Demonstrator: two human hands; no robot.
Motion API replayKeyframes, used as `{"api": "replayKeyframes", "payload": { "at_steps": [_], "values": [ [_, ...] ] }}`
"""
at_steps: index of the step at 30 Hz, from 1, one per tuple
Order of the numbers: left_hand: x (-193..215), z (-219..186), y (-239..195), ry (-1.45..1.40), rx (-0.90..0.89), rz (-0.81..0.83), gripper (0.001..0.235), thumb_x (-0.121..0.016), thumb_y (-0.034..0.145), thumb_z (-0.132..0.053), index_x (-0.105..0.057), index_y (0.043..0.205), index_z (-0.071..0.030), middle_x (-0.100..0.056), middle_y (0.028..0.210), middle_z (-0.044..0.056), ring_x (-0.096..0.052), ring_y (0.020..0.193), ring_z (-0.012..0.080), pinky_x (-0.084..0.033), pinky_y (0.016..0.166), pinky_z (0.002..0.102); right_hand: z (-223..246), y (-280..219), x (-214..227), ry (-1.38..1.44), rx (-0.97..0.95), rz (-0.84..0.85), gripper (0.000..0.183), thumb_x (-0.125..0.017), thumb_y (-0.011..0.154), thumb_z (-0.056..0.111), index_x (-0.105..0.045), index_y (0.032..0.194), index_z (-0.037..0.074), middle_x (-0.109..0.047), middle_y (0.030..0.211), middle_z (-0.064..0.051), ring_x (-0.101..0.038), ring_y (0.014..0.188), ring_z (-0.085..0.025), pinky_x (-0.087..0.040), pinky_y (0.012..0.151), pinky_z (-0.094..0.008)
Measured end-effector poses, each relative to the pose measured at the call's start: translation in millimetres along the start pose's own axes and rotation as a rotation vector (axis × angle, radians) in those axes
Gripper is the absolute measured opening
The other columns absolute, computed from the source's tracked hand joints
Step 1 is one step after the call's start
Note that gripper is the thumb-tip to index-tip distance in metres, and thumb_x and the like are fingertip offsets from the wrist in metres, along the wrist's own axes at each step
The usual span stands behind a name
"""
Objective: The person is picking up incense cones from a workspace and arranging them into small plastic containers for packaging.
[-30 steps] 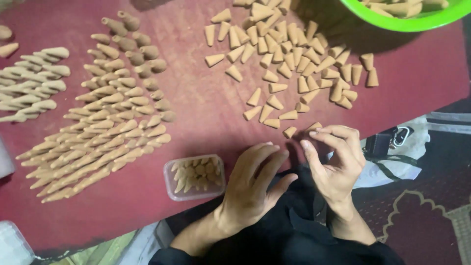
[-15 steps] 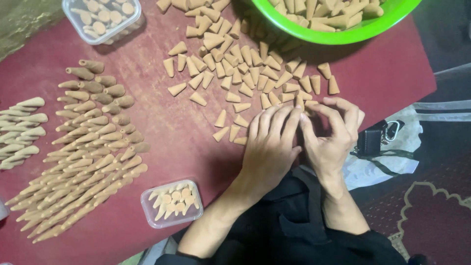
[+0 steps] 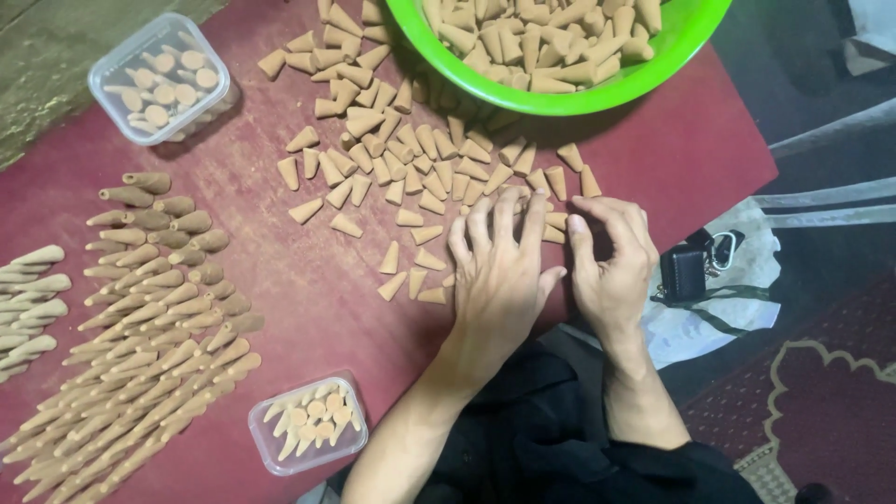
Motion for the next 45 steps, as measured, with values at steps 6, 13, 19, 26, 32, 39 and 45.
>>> {"api": "replayKeyframes", "payload": {
  "at_steps": [6, 13, 19, 26, 32, 39, 45],
  "values": [
    [-6.0, -0.9, 6.5, 0.062, -0.001, 0.023, 0.088, -0.092, 0.067, -0.035, -0.054, 0.142, -0.01, -0.046, 0.142, 0.015, -0.035, 0.136, 0.0368, -0.023, 0.111, 0.058, -4.1, 6.7, 1.4, -0.018, -0.055, -0.013, 0.018, -0.078, 0.097, 0.007, -0.077, 0.114, 0.003, -0.065, 0.101, -0.016, -0.064, 0.084, -0.033, -0.053, 0.069, -0.042],
    [-9.8, 6.5, 4.2, 0.039, 0.011, 0.039, 0.08, -0.09, 0.071, -0.039, -0.055, 0.137, -0.012, -0.045, 0.144, 0.013, -0.033, 0.134, 0.0346, -0.019, 0.111, 0.058, -17.0, 19.3, 12.0, -0.075, -0.058, -0.062, 0.015, -0.082, 0.096, 0.006, -0.079, 0.111, 0.006, -0.062, 0.104, -0.014, -0.062, 0.083, -0.03, -0.051, 0.069, -0.039],
    [-9.4, 9.6, 3.3, 0.028, -0.003, 0.018, 0.077, -0.089, 0.071, -0.041, -0.056, 0.134, -0.012, -0.046, 0.144, 0.012, -0.034, 0.135, 0.0351, -0.017, 0.111, 0.06, -25.4, 22.0, 5.6, -0.056, -0.061, -0.046, 0.019, -0.081, 0.092, 0.0, -0.077, 0.111, 0.003, -0.068, 0.103, -0.016, -0.068, 0.087, -0.035, -0.054, 0.073, -0.041],
    [-10.1, 12.9, 2.5, 0.006, -0.006, -0.035, 0.074, -0.09, 0.07, -0.038, -0.057, 0.131, -0.011, -0.048, 0.142, 0.013, -0.034, 0.137, 0.0362, -0.016, 0.112, 0.06, -12.7, 14.2, 8.4, -0.004, -0.082, -0.036, 0.021, -0.078, 0.093, -0.002, -0.076, 0.113, 0.002, -0.07, 0.102, -0.016, -0.069, 0.084, -0.027, -0.057, 0.073, -0.037],
    [-9.4, 13.6, 7.8, -0.016, 0.027, -0.016, 0.089, -0.091, 0.068, -0.04, -0.05, 0.141, -0.012, -0.042, 0.146, 0.014, -0.031, 0.139, 0.0361, -0.015, 0.114, 0.061, 2.0, 15.1, 4.8, -0.033, -0.036, -0.003, 0.019, -0.08, 0.095, 0.006, -0.076, 0.113, 0.004, -0.065, 0.111, -0.016, -0.066, 0.097, -0.033, -0.055, 0.079, -0.041],
    [-11.9, 13.6, 10.1, -0.026, 0.051, 0.025, 0.104, -0.093, 0.063, -0.035, -0.042, 0.15, -0.012, -0.032, 0.154, 0.015, -0.022, 0.142, 0.0375, -0.011, 0.115, 0.061, 1.8, 31.1, -16.5, -0.151, 0.11, 0.174, 0.025, -0.076, 0.095, 0.012, -0.075, 0.12, 0.01, -0.057, 0.115, -0.014, -0.053, 0.109, -0.038, -0.044, 0.096, -0.048],
    [-14.9, 13.8, 7.2, -0.024, 0.052, 0.007, 0.105, -0.093, 0.061, -0.035, -0.042, 0.15, -0.011, -0.032, 0.154, 0.015, -0.022, 0.141, 0.0367, -0.01, 0.115, 0.061, -6.0, 38.6, -28.6, -0.258, 0.081, 0.312, 0.023, -0.076, 0.092, 0.014, -0.075, 0.115, 0.011, -0.054, 0.109, -0.011, -0.048, 0.105, -0.035, -0.044, 0.095, -0.046]
  ]
}}
Point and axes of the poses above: each hand's wrist, its own y-axis towards the middle knuckle, its own x-axis out of the back of the hand, z = x × y, the point moved 5 cm from there along y, towards the middle knuckle
